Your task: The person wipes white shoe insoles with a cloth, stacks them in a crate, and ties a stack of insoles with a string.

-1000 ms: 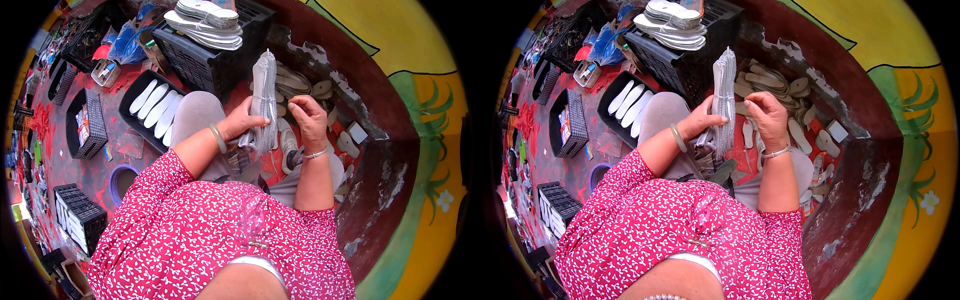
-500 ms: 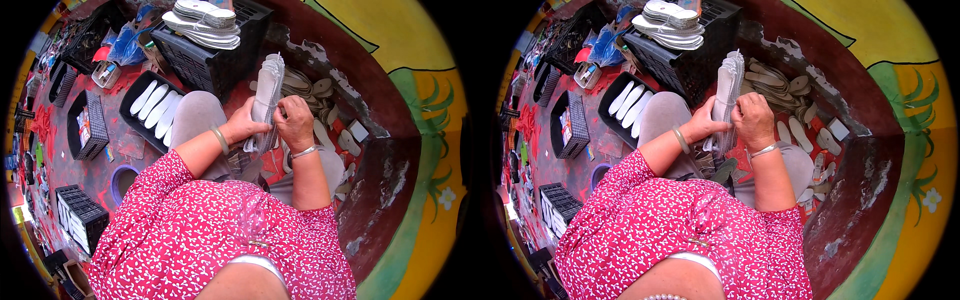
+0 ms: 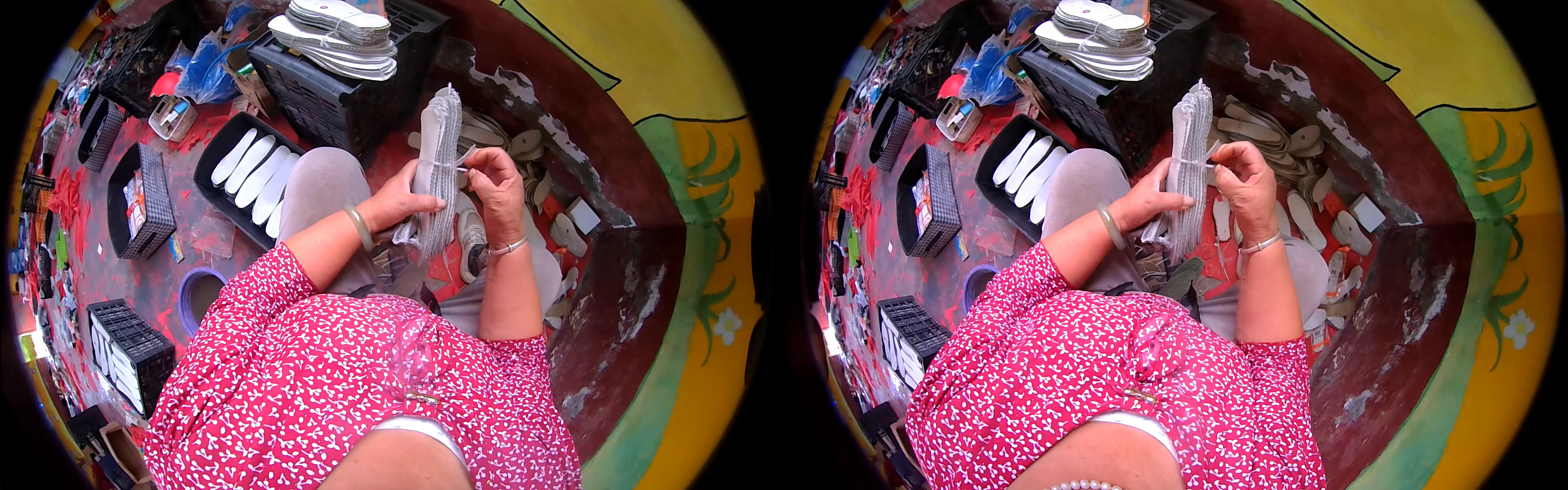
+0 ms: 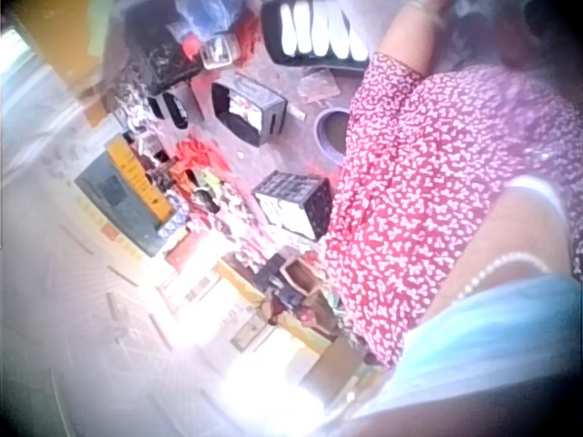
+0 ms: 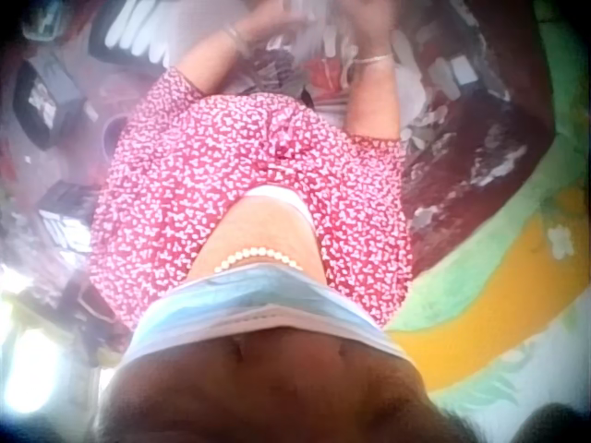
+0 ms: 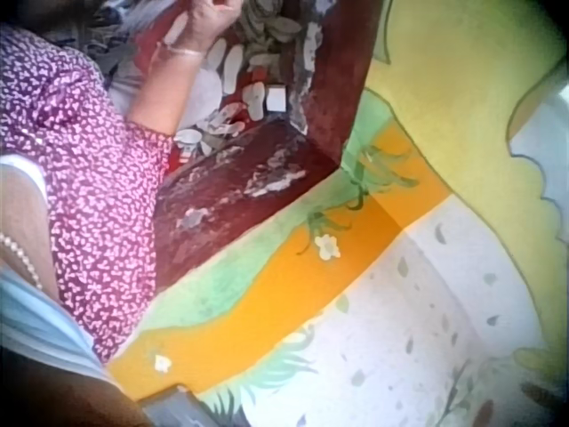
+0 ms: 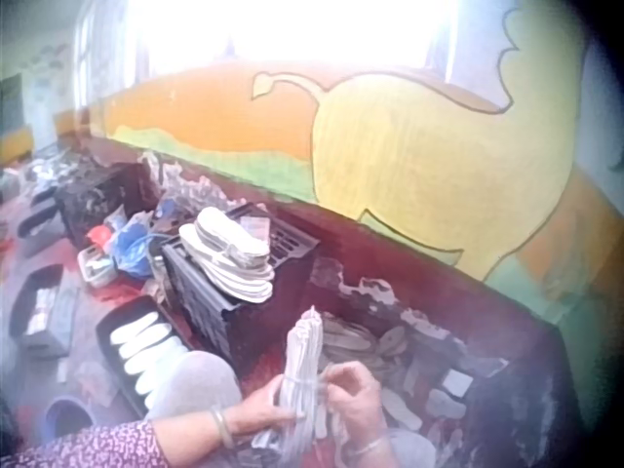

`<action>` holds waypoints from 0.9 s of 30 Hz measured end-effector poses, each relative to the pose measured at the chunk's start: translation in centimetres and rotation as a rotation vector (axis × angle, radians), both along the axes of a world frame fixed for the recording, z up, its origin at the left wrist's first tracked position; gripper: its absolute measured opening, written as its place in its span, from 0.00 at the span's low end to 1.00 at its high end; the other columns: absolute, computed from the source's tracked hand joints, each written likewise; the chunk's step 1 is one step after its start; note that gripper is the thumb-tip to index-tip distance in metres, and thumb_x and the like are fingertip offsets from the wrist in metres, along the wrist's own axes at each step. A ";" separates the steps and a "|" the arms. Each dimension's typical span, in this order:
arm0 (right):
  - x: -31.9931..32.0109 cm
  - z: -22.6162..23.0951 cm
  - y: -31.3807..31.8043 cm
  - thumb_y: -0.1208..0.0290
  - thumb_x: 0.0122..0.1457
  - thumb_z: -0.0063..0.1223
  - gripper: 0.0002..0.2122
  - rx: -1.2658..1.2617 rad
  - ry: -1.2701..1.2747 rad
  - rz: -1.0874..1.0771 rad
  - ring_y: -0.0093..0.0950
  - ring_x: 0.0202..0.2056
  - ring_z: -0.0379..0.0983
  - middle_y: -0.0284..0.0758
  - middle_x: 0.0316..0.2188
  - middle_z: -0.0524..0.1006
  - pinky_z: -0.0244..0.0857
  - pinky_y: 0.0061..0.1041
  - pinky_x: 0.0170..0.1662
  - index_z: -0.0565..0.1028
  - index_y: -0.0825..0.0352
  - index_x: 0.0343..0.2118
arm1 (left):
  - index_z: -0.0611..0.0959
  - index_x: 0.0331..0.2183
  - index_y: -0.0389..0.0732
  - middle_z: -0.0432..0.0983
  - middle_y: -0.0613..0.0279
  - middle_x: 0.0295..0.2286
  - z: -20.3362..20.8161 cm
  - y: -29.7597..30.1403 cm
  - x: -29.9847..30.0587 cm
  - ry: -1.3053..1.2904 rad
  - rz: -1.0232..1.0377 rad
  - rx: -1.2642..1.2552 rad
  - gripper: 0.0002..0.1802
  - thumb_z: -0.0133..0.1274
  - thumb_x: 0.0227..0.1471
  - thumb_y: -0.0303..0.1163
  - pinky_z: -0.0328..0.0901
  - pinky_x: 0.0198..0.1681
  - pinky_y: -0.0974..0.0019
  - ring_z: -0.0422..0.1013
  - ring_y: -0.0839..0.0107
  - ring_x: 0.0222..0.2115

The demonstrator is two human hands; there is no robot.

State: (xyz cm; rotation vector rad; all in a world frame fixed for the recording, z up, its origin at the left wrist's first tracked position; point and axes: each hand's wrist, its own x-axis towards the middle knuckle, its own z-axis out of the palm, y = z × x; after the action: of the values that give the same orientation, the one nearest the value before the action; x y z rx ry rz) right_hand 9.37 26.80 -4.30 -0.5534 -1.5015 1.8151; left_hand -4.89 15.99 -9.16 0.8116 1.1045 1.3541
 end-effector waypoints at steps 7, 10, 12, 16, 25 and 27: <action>-0.2 -0.3 -0.3 0.80 0.46 0.53 0.09 0.375 -0.355 -0.034 0.15 0.27 0.67 0.27 0.30 0.71 0.64 0.16 0.31 0.74 0.68 0.34 | 0.63 0.50 0.36 0.68 0.62 0.39 -0.5 0.0 -0.1 -0.009 0.012 0.021 0.37 0.62 0.39 0.32 0.63 0.46 0.68 0.66 0.76 0.40; 0.2 0.1 -0.1 0.79 0.44 0.53 0.11 0.537 -0.407 0.010 0.19 0.26 0.68 0.30 0.29 0.71 0.64 0.17 0.31 0.75 0.66 0.33 | 0.63 0.50 0.36 0.68 0.62 0.39 -0.8 -0.1 0.1 0.032 0.013 0.021 0.38 0.63 0.38 0.32 0.63 0.47 0.68 0.66 0.75 0.40; 0.4 0.5 -0.1 0.80 0.44 0.53 0.10 0.620 -0.447 0.043 0.19 0.26 0.68 0.31 0.28 0.71 0.63 0.17 0.30 0.75 0.67 0.32 | 0.63 0.50 0.36 0.68 0.62 0.39 -1.0 -0.1 0.1 0.072 0.020 0.013 0.39 0.64 0.37 0.33 0.62 0.47 0.68 0.66 0.75 0.40; 0.8 0.7 0.2 0.80 0.42 0.53 0.07 0.742 -0.554 0.093 0.21 0.26 0.67 0.32 0.26 0.69 0.62 0.18 0.30 0.73 0.68 0.28 | 0.64 0.51 0.36 0.69 0.61 0.40 -1.7 0.1 0.2 0.232 0.026 -0.015 0.41 0.65 0.35 0.33 0.62 0.48 0.67 0.66 0.74 0.41; 0.3 -0.3 -0.2 0.80 0.44 0.53 0.04 0.536 -0.414 -0.117 0.15 0.25 0.64 0.27 0.23 0.70 0.60 0.15 0.29 0.72 0.69 0.25 | 0.65 0.50 0.35 0.70 0.56 0.40 -1.3 0.2 0.5 0.218 0.019 -0.055 0.44 0.67 0.30 0.36 0.63 0.47 0.65 0.68 0.68 0.42; -0.3 -0.4 -0.4 0.81 0.42 0.52 0.04 0.584 -0.305 -0.127 0.19 0.23 0.67 0.32 0.21 0.69 0.62 0.18 0.28 0.71 0.69 0.24 | 0.65 0.50 0.36 0.70 0.58 0.39 -1.2 0.3 0.3 0.176 0.007 -0.056 0.42 0.66 0.32 0.35 0.63 0.47 0.66 0.67 0.70 0.41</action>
State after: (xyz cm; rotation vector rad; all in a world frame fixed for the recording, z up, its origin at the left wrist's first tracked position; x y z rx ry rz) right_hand 9.05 26.39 -4.72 -0.6272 -2.0415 1.1444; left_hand -4.55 16.25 -10.36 0.8991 1.2779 1.2703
